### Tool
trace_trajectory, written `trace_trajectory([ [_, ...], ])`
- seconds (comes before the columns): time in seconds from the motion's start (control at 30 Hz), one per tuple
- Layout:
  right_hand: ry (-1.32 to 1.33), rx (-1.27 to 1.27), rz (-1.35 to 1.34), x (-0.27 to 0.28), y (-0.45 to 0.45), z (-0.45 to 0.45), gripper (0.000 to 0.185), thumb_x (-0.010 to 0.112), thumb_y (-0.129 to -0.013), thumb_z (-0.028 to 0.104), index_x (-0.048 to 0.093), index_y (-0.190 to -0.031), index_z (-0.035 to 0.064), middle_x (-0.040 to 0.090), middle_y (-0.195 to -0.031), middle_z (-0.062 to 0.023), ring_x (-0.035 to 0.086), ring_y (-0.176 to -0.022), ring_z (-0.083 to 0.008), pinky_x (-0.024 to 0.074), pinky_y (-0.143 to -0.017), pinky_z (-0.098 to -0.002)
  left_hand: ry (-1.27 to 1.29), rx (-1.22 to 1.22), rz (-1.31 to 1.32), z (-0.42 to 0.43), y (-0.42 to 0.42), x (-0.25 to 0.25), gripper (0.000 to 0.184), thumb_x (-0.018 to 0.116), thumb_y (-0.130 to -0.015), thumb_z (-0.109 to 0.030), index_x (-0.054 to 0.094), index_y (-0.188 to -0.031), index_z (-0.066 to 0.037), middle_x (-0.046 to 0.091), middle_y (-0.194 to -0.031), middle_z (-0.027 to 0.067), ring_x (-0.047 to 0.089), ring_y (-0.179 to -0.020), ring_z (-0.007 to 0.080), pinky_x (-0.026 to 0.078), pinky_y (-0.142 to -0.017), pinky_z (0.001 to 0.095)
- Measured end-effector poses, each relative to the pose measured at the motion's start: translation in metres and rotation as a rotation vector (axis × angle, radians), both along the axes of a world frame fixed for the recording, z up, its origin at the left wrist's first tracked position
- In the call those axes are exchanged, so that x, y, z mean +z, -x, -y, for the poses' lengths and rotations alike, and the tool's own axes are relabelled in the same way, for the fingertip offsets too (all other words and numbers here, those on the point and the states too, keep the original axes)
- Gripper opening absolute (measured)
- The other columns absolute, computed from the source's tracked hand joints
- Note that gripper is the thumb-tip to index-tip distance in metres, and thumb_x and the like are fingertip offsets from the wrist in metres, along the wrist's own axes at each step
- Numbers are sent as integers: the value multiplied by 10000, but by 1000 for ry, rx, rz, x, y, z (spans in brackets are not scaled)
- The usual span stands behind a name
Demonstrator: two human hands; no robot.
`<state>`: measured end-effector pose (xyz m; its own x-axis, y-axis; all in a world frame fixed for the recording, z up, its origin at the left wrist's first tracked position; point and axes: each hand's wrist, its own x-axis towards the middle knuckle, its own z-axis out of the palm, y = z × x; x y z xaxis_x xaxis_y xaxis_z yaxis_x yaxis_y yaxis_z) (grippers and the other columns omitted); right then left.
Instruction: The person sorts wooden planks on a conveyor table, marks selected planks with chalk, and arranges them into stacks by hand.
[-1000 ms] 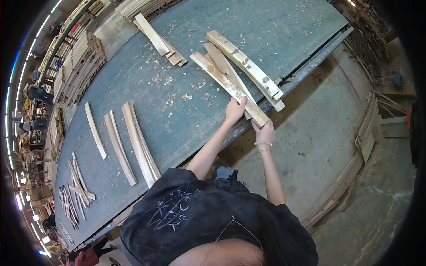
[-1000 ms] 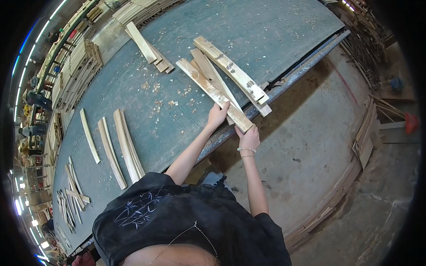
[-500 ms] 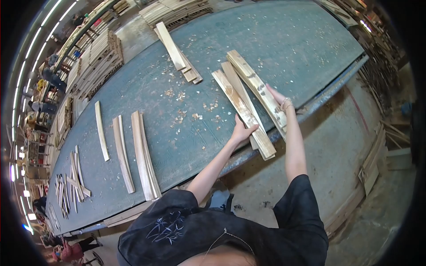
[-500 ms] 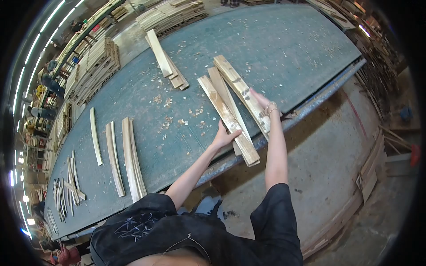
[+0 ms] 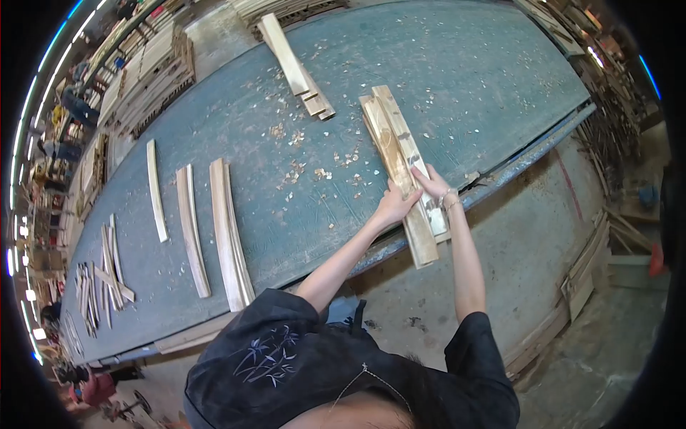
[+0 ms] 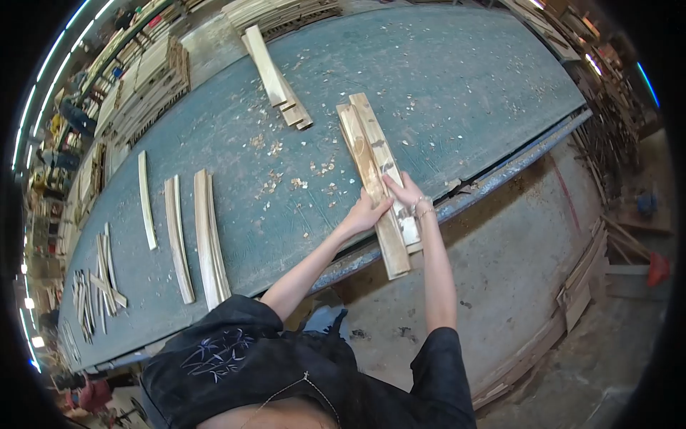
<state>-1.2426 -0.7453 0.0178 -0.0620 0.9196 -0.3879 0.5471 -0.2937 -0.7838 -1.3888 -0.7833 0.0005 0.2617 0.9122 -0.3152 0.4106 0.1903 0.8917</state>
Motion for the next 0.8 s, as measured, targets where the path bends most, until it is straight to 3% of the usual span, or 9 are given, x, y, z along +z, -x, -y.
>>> trace_trajectory([
  [0.1,-21,-1,-22,0,18,22,696,536,-745,496,374,-1144,-50,494,-1088,-182,471,-1018,-230,354,-870,-301,-44,-8,161,25,25,-10,860,578,-721,-425,138,-1183,152,422,-1083,337,471,-1003,395,385,-861,364],
  [0.2,-32,-3,-92,5,35,30,636,577,-742,436,394,-1120,-40,525,-1039,-170,498,-976,-211,374,-842,-295,-37,141,167,46,48,18,803,586,-729,-363,132,-1199,103,467,-1051,304,498,-969,385,403,-836,372],
  [0.23,-15,-6,-74,5,37,30,641,574,-739,447,397,-1114,-42,526,-1040,-171,498,-977,-213,373,-844,-295,-116,127,139,48,48,13,803,546,-760,-339,54,-1244,73,490,-1028,290,515,-928,392,419,-809,379],
  [0.33,15,25,-33,-7,33,31,702,574,-728,471,369,-1152,-50,502,-1080,-187,486,-1000,-231,371,-851,-296,-11,3,-31,49,49,24,804,475,-803,-361,0,-1243,116,482,-993,326,532,-876,400,446,-744,388],
  [0.43,-34,-84,89,-28,24,37,780,583,-718,470,292,-1227,-44,457,-1142,-196,463,-1031,-254,370,-857,-306,-49,83,-230,52,40,17,824,416,-808,-436,22,-1232,150,511,-902,319,552,-752,403,453,-686,418],
  [0.53,82,-52,-128,9,51,50,654,561,-750,439,366,-1186,-8,487,-1096,-158,481,-969,-219,389,-824,-317,109,465,-12,53,30,-13,809,413,-755,-550,258,-1201,107,501,-961,283,529,-867,373,427,-755,419],
  [0.57,62,-87,-56,18,60,57,581,547,-767,425,409,-1142,3,512,-1052,-141,497,-923,-205,399,-796,-309,51,378,-4,62,41,11,721,390,-783,-533,346,-1109,108,467,-992,305,495,-908,412,419,-767,428],
  [0.6,68,-53,-83,11,56,57,546,535,-786,401,416,-1136,-1,518,-1042,-133,493,-932,-198,395,-795,-300,25,532,47,68,35,6,655,390,-793,-517,373,-1067,78,457,-1006,293,484,-928,410,413,-773,437],
  [0.8,-34,7,-222,12,85,96,435,456,-855,289,382,-1152,-19,494,-1063,-148,503,-911,-201,419,-766,-300,-17,589,502,115,79,28,658,431,-808,-455,208,-1187,34,353,-1185,291,424,-1069,365,351,-876,381],
])
